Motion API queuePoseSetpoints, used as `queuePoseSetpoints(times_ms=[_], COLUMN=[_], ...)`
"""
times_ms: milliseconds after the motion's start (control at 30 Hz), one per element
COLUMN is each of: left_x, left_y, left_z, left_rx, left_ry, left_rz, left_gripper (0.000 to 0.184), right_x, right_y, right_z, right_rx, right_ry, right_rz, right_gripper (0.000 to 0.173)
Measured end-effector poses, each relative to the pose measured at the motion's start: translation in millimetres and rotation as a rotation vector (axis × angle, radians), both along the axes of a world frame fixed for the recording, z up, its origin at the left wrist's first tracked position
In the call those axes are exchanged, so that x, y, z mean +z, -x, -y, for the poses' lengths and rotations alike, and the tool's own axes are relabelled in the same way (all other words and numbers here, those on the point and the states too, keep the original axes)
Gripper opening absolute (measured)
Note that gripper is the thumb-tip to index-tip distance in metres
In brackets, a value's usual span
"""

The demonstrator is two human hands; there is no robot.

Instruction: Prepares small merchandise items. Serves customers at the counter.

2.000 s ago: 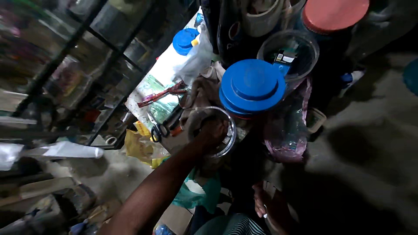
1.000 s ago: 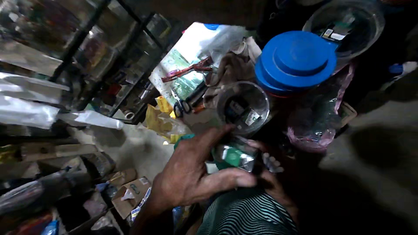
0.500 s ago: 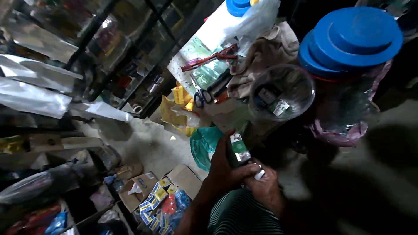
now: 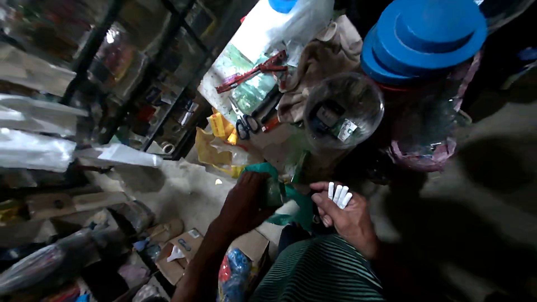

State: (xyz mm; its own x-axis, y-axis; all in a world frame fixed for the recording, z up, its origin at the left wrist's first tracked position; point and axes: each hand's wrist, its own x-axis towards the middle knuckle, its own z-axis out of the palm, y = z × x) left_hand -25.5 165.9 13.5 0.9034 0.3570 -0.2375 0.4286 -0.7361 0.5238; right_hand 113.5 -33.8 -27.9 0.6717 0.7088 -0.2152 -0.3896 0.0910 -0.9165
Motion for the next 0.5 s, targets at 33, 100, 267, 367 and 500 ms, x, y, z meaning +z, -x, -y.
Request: queuePoseSetpoints(times_ms=[33,100,267,367,500], left_x=[-1,-7,-5,-10,-19], left_y=[-3,-2,-11,-17,-30], left_z=[2,11,26,36,48], left_rx=[-0.02,-0.023,-0.022,0.006,0.04], left_ry=[-0.019,0.007,0.078,0.137,0.19], left_rz=[0.035,0.035,0.11,0.146,0.287], left_gripper=[0.065,0.065,0.066,0.068,0.076], right_x=[0,-2,0,2,13], right_y=[-3,-4,-16,-22,-46], right_z=[-3,-4,-12,-14,0], right_rx=[-0.004,0.008,0.053,0.06,-0.044], right_ry=[0.003,0.013,0.005,-0.03,-0.106], right_rz=[0.025,0.03,0.026,0.076,0.182], right_gripper=[0.023,0.025,0.026,0.016,0.011])
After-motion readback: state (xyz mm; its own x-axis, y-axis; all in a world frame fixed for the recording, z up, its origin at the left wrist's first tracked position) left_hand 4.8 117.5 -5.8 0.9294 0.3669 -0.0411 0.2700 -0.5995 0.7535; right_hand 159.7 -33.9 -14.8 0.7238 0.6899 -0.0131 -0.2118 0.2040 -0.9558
